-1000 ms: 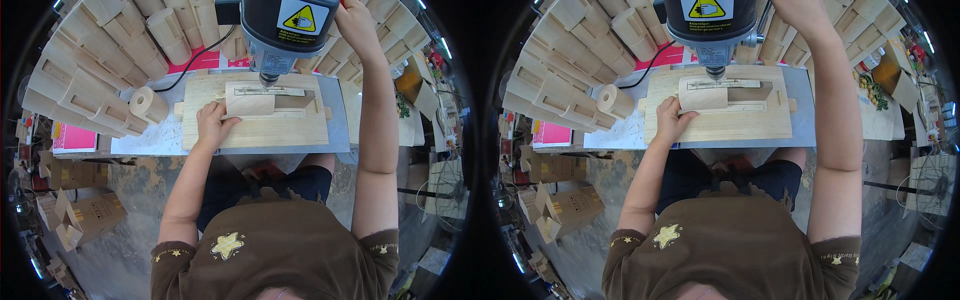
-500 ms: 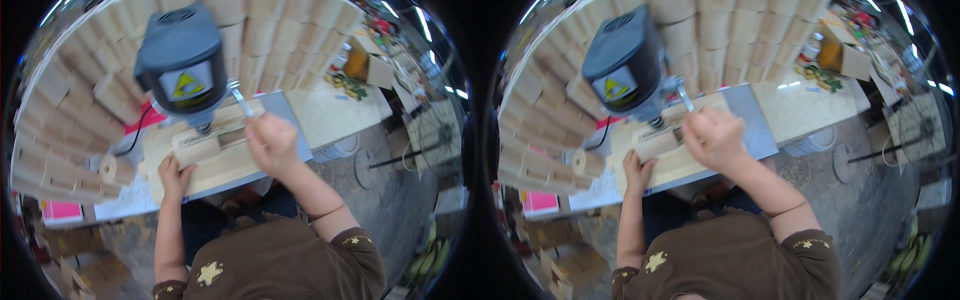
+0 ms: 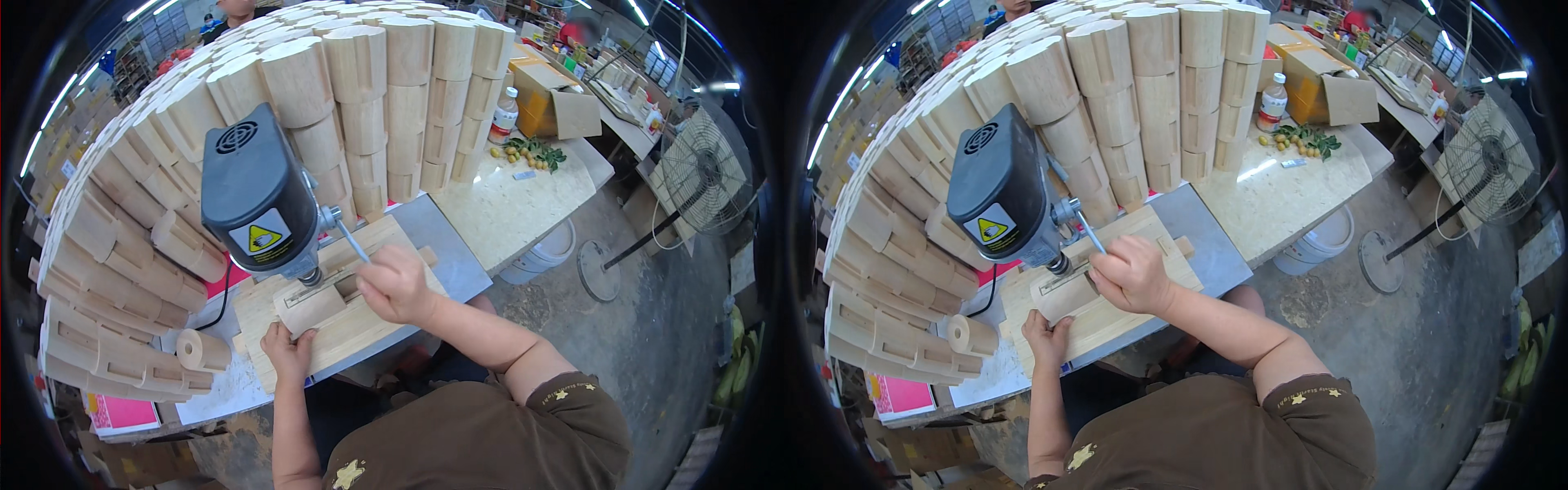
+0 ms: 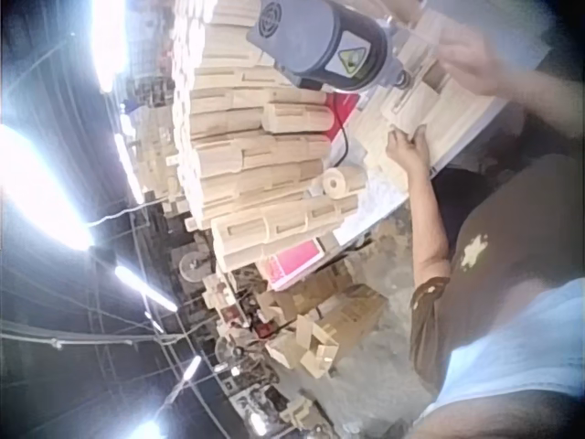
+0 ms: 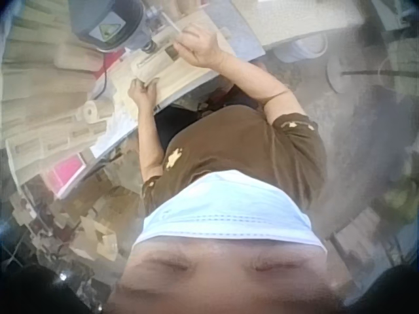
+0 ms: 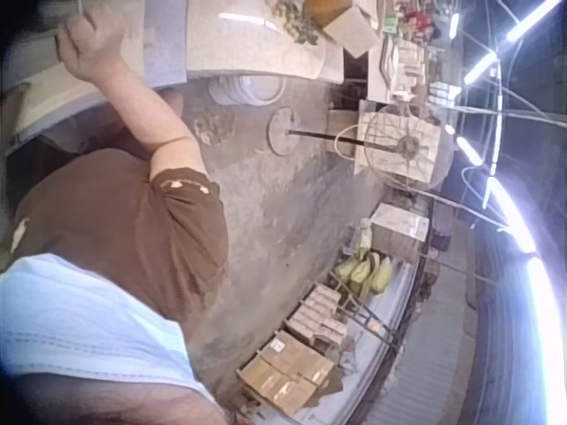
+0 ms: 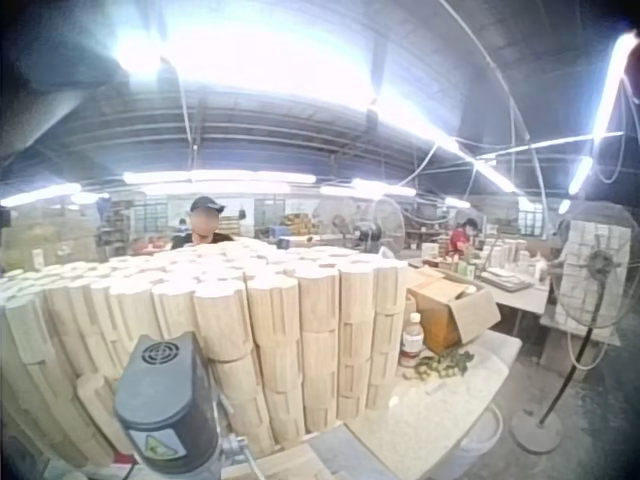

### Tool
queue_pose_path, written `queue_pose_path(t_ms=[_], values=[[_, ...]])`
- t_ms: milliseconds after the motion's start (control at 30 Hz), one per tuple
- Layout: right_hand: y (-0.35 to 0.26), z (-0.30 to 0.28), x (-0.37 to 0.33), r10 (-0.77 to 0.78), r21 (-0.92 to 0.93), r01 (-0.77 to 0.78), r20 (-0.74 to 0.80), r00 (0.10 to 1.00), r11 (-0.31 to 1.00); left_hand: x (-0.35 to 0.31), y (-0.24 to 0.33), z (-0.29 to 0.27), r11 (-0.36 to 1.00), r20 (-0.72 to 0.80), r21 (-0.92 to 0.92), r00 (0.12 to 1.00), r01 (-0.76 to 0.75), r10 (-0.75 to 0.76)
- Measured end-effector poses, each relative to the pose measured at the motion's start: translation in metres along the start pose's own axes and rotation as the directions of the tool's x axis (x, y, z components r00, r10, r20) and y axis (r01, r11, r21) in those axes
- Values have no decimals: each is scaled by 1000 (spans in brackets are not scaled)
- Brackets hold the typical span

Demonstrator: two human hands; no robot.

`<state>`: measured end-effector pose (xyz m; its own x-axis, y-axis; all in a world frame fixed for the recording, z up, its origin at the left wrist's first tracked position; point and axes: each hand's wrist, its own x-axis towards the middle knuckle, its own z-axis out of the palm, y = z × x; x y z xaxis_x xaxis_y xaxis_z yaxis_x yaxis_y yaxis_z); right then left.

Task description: Using a drill press to make precise holes in cylindrical wooden blocks.

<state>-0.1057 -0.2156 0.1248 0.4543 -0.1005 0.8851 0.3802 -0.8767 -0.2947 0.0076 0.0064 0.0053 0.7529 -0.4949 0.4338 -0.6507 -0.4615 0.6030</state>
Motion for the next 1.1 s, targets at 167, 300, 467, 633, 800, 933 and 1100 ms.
queue_pose_path(t_ms=[167, 300, 467, 633, 800, 933, 1100], values=[[-5, -12, 112, 239, -109, -230, 88, 967, 967, -3, 2, -3, 987, -34, 158, 999, -25, 31], [32, 16, 161, 411, -252, -371, 130, 902, 894, -5, 2, 0, 986, -57, 167, 998, 11, -1], [42, 13, 159, 466, -274, -408, 196, 863, 871, -5, -3, 15, 992, -49, 109, 996, -69, 75], [46, 18, 160, 433, -206, -396, 191, 881, 895, 4, 18, 31, 989, -35, 134, 997, -66, 71], [45, 5, 149, 258, -201, -216, 214, 942, 956, 6, 23, 31, 995, -44, 91, 998, -46, 50], [7, -13, 118, 266, -60, -259, 190, 945, 964, 7, 20, 30, 996, -46, 89, 998, -27, 31], [-23, -14, 54, 300, 64, -311, 143, 943, 948, 6, 16, 27, 996, -33, 88, 999, -19, 22]])
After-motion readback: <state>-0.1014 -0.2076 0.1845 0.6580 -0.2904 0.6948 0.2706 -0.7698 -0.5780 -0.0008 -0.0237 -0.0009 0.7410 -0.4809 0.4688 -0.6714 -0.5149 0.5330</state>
